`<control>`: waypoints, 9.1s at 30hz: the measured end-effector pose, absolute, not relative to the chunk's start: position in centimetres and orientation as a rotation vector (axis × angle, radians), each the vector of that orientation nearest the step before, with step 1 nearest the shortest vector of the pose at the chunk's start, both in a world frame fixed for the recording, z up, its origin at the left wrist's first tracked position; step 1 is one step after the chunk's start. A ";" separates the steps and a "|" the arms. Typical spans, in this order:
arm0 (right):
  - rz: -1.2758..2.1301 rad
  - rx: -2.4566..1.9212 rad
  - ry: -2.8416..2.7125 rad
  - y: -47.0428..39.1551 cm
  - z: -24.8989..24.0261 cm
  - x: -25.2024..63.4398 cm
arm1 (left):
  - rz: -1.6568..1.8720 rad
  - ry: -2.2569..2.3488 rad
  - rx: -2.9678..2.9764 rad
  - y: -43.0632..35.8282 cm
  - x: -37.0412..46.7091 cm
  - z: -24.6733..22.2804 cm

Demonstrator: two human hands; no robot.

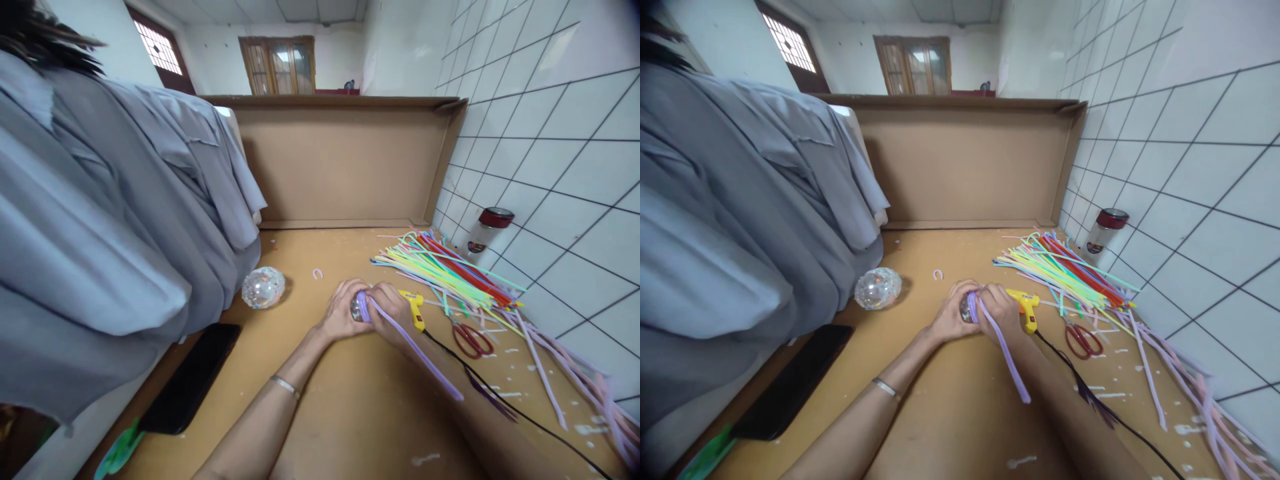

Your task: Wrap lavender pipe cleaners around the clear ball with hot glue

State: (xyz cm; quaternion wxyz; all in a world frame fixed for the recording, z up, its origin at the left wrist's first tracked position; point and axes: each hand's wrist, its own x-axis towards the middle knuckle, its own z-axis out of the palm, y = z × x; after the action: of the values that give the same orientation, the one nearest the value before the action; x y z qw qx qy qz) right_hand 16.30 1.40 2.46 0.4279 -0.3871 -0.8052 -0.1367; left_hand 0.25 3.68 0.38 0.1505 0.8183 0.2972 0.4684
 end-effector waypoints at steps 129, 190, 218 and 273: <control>-0.102 -2.118 -1.980 1.2 10.1 19.5 | 1.150 0.848 1.692 4.3 -0.7 -0.1; -0.075 -2.138 -2.011 1.8 9.4 19.7 | 1.147 0.863 1.735 4.4 -0.6 0.1; -0.188 -2.121 -2.013 1.7 8.9 19.7 | 1.154 0.858 1.720 4.2 -0.6 0.3; -0.080 -2.107 -2.059 1.8 9.1 20.0 | 1.139 0.864 1.697 3.7 -0.5 0.9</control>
State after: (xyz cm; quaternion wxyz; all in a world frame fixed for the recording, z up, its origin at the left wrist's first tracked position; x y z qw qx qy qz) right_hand 20.03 1.79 9.12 0.0970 -0.7114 -0.6955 -0.0271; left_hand -0.46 3.72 0.92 0.4451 0.6849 0.3487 0.4596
